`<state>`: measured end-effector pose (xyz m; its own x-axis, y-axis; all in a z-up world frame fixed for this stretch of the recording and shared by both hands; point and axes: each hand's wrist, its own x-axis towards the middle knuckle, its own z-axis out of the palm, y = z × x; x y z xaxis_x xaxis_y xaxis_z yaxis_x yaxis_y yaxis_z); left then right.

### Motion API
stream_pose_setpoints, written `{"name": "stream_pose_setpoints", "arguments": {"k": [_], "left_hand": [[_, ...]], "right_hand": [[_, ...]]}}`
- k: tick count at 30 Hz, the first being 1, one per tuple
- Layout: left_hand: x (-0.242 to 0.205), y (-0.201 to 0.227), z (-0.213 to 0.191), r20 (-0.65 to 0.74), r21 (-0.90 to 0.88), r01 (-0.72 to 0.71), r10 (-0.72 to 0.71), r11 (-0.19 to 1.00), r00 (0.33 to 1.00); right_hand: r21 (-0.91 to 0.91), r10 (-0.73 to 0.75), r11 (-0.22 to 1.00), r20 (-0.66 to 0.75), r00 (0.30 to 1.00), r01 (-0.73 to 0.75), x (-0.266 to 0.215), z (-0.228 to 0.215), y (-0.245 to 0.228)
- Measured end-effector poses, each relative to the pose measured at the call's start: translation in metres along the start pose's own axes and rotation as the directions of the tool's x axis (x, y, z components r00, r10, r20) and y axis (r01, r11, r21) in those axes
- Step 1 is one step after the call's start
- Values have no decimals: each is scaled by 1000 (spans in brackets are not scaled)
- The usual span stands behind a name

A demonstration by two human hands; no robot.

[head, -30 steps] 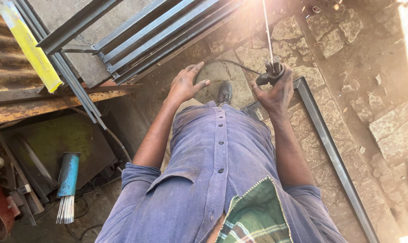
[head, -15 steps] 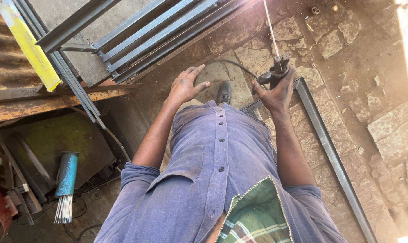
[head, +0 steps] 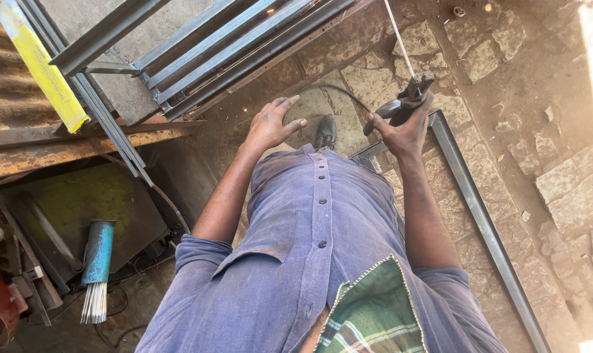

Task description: The person measures a metal frame with a tape measure, then uses a welding torch to tack weld metal bars to the frame. They repeatedly measure and weld different sections of the frame, inserting welding rods and adjusting the frame's position on the workbench.

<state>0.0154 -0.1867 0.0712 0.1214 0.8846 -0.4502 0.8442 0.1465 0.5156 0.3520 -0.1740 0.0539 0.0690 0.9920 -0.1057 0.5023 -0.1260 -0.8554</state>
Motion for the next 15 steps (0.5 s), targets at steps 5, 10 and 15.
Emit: {"name": "stream_pose_setpoints", "arguments": {"k": [5,10,15], "left_hand": [[0,1,3,26,-15,15,-15,1000,1000],[0,8,5,37,-19,26,-25,999,999],[0,10,8,29,-32,16,-15,999,999]], "right_hand": [[48,103,994,7,995,-103,3,-3,8],[54,77,996,14,997,-77,2,-4,2],[10,-56,998,19,998,56,-2,-2,-15]]}}
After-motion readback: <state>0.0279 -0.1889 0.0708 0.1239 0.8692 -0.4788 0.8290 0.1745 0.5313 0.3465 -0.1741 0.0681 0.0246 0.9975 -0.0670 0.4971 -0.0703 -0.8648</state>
